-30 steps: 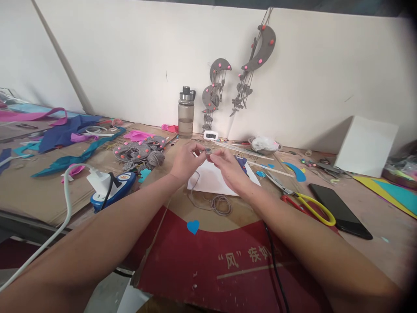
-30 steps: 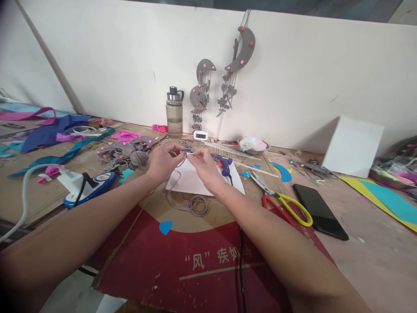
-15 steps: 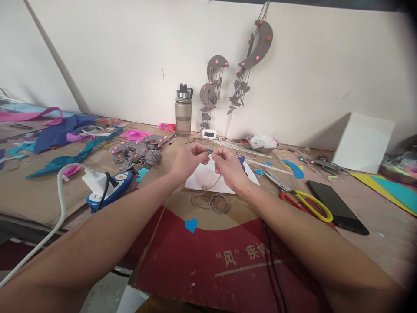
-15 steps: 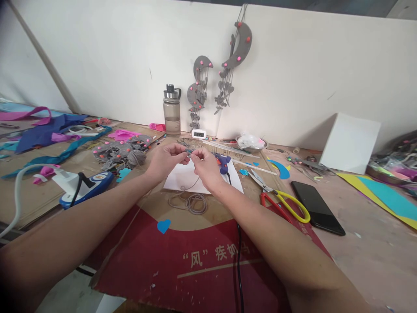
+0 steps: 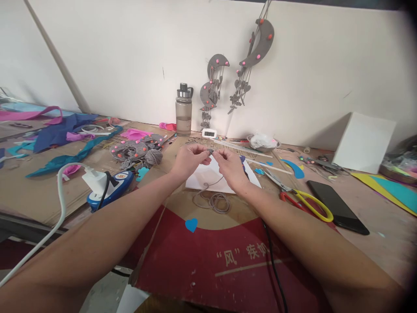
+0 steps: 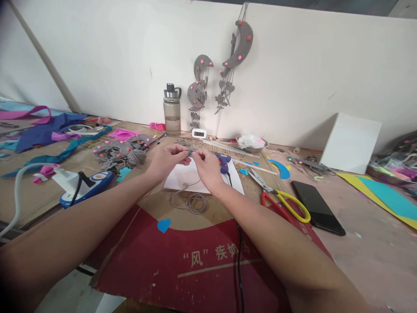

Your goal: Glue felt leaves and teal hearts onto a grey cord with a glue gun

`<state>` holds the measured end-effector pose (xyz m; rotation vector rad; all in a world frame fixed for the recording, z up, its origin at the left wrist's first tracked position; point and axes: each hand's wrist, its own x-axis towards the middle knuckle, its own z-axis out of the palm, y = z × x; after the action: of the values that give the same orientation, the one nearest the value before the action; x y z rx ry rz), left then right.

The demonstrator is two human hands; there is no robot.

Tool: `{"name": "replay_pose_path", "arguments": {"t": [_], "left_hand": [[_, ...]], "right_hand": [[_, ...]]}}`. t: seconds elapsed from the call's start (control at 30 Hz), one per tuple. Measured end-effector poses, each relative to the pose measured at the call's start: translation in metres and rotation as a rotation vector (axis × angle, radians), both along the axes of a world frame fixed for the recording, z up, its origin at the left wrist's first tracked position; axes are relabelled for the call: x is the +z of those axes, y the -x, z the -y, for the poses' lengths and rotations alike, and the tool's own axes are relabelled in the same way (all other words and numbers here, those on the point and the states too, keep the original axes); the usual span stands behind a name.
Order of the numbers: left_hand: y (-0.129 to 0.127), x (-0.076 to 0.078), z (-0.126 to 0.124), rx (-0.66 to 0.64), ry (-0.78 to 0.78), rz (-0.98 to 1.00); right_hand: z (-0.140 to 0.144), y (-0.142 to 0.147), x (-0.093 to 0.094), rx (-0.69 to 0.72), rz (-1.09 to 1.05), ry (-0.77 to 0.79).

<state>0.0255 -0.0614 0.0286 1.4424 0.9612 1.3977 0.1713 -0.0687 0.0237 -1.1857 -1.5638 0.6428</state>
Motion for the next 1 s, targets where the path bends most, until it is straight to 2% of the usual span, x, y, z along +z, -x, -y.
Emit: {"name": "replay_pose_path", "arguments": {"t": [0.2,0.43,0.73,1.0], "left_hand": [[-0.002,-0.001,-0.001,-0.016,0.032,0.095],[-0.004,0.004,0.004,-0.034,0.063,0.12],[-0.004,0.004,0.005,-0.04,0.087,0.093],[-0.004,0.006,0.007,-0.087,0.102,0.142]], "right_hand": [[0.007,0.001,0.007,-0.083,0.098,-0.052],[0.011,0.002,0.011,-0.113,0.135,-0.091],[0.013,0.001,0.01,-0.135,0.22,-0.197],[0.012,0.0,0.009,-0.152,0.225,-0.2]]}}
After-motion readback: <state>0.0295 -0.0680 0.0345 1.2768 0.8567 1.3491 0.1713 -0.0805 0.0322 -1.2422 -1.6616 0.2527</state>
